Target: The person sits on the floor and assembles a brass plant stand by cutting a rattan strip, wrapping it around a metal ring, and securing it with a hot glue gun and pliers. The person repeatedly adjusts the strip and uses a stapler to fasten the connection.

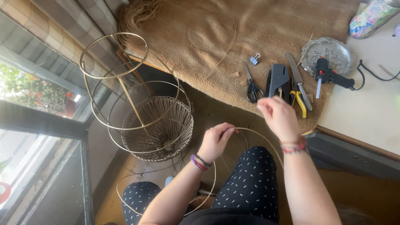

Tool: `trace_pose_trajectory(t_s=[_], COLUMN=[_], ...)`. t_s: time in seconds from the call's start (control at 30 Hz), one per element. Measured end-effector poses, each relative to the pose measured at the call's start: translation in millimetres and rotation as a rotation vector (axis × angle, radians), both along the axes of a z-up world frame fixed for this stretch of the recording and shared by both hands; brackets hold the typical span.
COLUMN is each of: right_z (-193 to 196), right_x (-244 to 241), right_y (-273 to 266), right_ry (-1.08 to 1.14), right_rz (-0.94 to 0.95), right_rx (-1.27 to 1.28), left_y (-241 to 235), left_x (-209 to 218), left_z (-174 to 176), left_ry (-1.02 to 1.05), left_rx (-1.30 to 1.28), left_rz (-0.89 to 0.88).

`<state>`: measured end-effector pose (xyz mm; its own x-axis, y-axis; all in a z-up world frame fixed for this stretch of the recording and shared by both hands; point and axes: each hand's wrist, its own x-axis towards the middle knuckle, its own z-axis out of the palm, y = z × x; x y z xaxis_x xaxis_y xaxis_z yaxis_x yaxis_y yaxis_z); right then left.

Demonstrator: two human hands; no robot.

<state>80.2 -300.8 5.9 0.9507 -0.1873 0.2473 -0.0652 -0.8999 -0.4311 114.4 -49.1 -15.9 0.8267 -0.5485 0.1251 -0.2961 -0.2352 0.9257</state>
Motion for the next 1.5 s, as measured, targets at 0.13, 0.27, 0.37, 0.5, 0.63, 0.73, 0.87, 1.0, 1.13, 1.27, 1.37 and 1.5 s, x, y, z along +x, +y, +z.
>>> trace_pose_trajectory(t_s=[0.13, 0.27, 0.37, 0.5, 0.63, 0.73, 0.87, 1.0, 1.13, 1.27, 1.37, 1.5], right_z=[-52.2, -97.6, -95.3, -38.3, 9.7, 58.8, 77.0, 16.9, -28.1, -24.2, -7.4, -3.3], right_x=[69.6, 116.7, 118.8, 92.6, 29.7, -49.5, -146.9, -208.1, -217.3, -206.4, -196.8, -190.2], right_y=[-10.6, -17.7, -19.0, -3.1, -5.8, 3.4, 31.3, 46.1, 62.7, 61.1, 63.4, 71.1], right_ry=[-0.030, 0.233, 0.310, 0.418, 0.457, 0.311, 0.147, 0.147, 0.101, -0.134, -0.189, -0.225], right_rz=[-0.111, -0.287, -0.322, -0.301, -0.330, -0.276, -0.283, -0.172, -0.164, -0.138, -0.165, -0.192], right_rx=[-0.195, -0.427, -0.401, -0.241, -0.144, 0.125, 0.848, 1.299, 1.540, 1.511, 1.363, 1.226], left_y=[10.7, 16.6, 18.3, 18.2, 9.6, -8.6, -38.3, -72.0, -78.5, -54.9, -36.8, -17.8], left_x=[8.2, 12.3, 12.0, 8.0, 3.0, -4.0, -16.2, -10.7, -9.8, -8.2, -9.8, -16.2], left_z=[-3.7, 10.3, 14.3, 16.4, 1.9, -6.9, -4.7, -6.4, 14.5, 25.7, 21.3, 17.6], left_ry=[-0.061, -0.105, -0.114, -0.114, -0.059, 0.001, 0.023, 0.010, -0.073, -0.288, -0.431, -0.632], left_rx=[0.011, -0.023, -0.017, -0.052, -0.046, -0.052, -0.029, -0.067, -0.138, -0.211, -0.231, -0.285], left_rz=[0.008, -0.067, -0.099, -0.149, -0.230, -0.290, -0.302, -0.227, -0.252, -0.333, -0.320, -0.290])
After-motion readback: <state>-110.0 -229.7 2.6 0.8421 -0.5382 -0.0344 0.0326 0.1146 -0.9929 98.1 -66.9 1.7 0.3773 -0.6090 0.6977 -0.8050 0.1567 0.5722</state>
